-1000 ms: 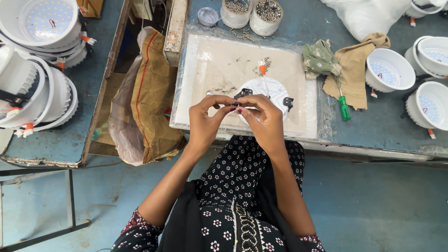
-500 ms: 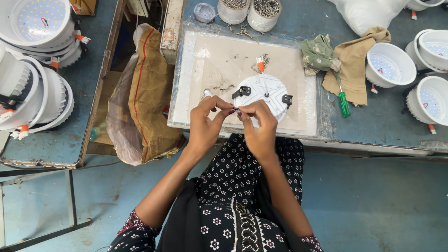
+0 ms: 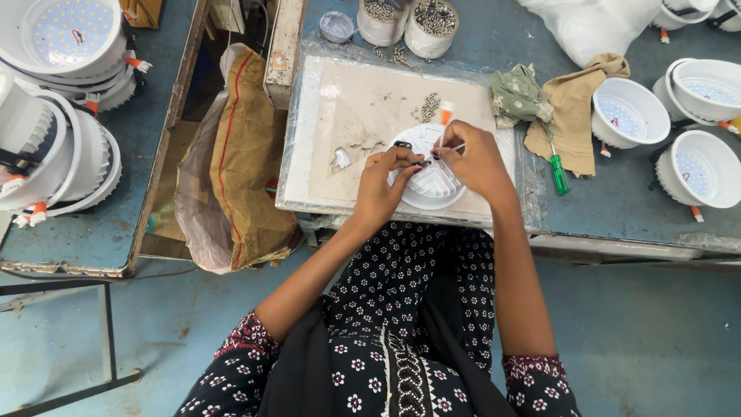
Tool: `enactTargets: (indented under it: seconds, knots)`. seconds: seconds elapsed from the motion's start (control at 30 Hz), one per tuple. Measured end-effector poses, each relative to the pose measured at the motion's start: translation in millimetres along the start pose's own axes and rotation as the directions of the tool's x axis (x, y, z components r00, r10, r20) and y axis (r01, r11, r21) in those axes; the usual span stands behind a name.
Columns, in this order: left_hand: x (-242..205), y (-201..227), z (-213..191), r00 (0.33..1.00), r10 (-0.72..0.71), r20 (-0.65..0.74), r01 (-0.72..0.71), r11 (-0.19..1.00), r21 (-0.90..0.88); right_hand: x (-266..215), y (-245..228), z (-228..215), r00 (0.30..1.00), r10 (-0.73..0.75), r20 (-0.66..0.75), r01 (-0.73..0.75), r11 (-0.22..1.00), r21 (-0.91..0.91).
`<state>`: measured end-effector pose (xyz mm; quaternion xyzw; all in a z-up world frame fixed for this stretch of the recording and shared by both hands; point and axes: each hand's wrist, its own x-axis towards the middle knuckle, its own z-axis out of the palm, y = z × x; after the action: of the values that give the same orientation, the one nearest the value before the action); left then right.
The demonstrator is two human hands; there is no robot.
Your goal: The person uses a green power drill to screw components into white LED light fixtures. They handle multiple fixtures, inserting screws and tightening them, then inspect the interior LED array before moving to the next unit.
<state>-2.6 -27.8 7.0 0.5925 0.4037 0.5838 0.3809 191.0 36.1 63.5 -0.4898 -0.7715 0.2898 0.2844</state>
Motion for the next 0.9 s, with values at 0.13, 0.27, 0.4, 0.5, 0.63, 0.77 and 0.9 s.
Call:
enactTargets:
  seconds: [0.13,0.27,0.4,0.5,0.63,0.77,0.9]
  knots:
    - [-3.3,-1.6,1.5,0.989,0.144,-0.029,-0.131,0.953,0.274,-10.0,-5.9,7.0,0.990,0.024,-0.141,-0.041,0.992,-0.118]
    - [-4.6,-0.9,2.7,0.990,0.137,-0.045,-0.121,0.959,0.257,-12.7,-7.2,10.1,0.982,0.077,-0.175,-0.100,0.986,-0.130]
    - [-5.3,1.3,3.0,0.989,0.145,-0.039,-0.129,0.954,0.269,-15.2,-7.8,8.3,0.981,0.035,-0.190,-0.037,0.999,-0.006]
    - [-5.5,1.3,2.6,0.988,0.151,-0.034,-0.136,0.951,0.277,-23.6,-16.3,10.9,0.970,0.024,-0.244,-0.011,0.998,0.056]
    - [-6.1,0.3,4.6,0.992,0.122,-0.036,-0.110,0.963,0.246,-45.8,-37.0,25.3,0.914,-0.058,-0.402,-0.019,0.982,-0.186]
    - [-7.1,-0.1,6.7,0.993,0.107,-0.043,-0.093,0.965,0.244,-71.5,-55.4,52.1,0.863,-0.187,-0.470,0.091,0.971,-0.220]
    - [-7.0,1.9,7.1,0.993,0.102,-0.055,-0.084,0.960,0.267,-81.3,-57.7,55.9,0.866,-0.234,-0.441,0.081,0.938,-0.338]
